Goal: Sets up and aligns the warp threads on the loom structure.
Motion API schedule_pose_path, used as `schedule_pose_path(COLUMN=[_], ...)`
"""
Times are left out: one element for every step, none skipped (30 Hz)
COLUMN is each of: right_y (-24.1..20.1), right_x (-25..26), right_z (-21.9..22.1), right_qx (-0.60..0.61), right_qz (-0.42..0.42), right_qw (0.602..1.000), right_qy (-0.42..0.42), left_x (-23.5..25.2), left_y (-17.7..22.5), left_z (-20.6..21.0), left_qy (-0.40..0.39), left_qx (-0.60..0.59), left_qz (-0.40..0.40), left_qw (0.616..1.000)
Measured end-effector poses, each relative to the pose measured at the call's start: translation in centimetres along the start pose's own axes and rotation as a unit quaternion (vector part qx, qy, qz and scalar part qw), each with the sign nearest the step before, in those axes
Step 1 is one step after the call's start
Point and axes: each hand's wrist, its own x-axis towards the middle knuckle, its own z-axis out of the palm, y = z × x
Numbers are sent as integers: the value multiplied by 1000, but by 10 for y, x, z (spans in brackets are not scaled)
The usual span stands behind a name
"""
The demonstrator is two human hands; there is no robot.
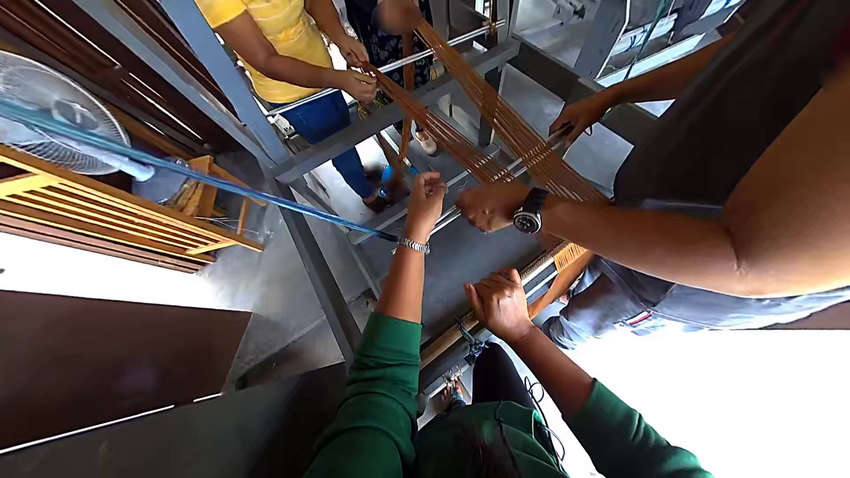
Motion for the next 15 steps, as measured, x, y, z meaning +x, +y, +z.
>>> schedule_pose_path(right_y=[0,0,0,-1,-1,-2,-2,-1,-1,0,0,0,-1,-2,-3], right_x=[0,0,1,1,2,2,2,1,1,1,1,1,2,4,6], right_z=[0,0,0,-1,-2,-2,-2,-1,0,0,1,0,-1,-2,-5], right_qx=[-1,-1,-2,-2,-1,0,1,2,2,1,1,1,2,4,10], right_qz=[0,-2,-3,-5,-6,-6,-4,-2,-2,-3,-4,-6,-9,-8,-4], right_qw=[1000,1000,1000,1000,1000,1000,1000,1000,1000,1000,1000,1000,1000,1000,1000], right_qy=[-1,-3,-3,-3,-4,-4,-4,-3,-2,-1,-1,-1,1,-1,-12], left_x=[-10,-21,-35,-51,-64,-74,-83,-91,-98,-105,-110,-112,-112,-111,-110], left_y=[0,0,1,2,-2,-10,-19,-28,-37,-45,-51,-57,-61,-64,-65], left_z=[-1,-2,-2,-2,0,2,5,7,10,12,13,12,10,7,4], left_qy=[7,23,48,71,103,140,182,226,270,310,347,381,407,418,418], left_qx=[11,25,40,58,71,79,82,84,86,94,104,121,145,172,192], left_qz=[19,40,62,82,102,123,139,148,155,159,164,162,148,121,88], left_qw=[1000,999,996,992,987,979,970,959,947,933,917,902,890,884,884])
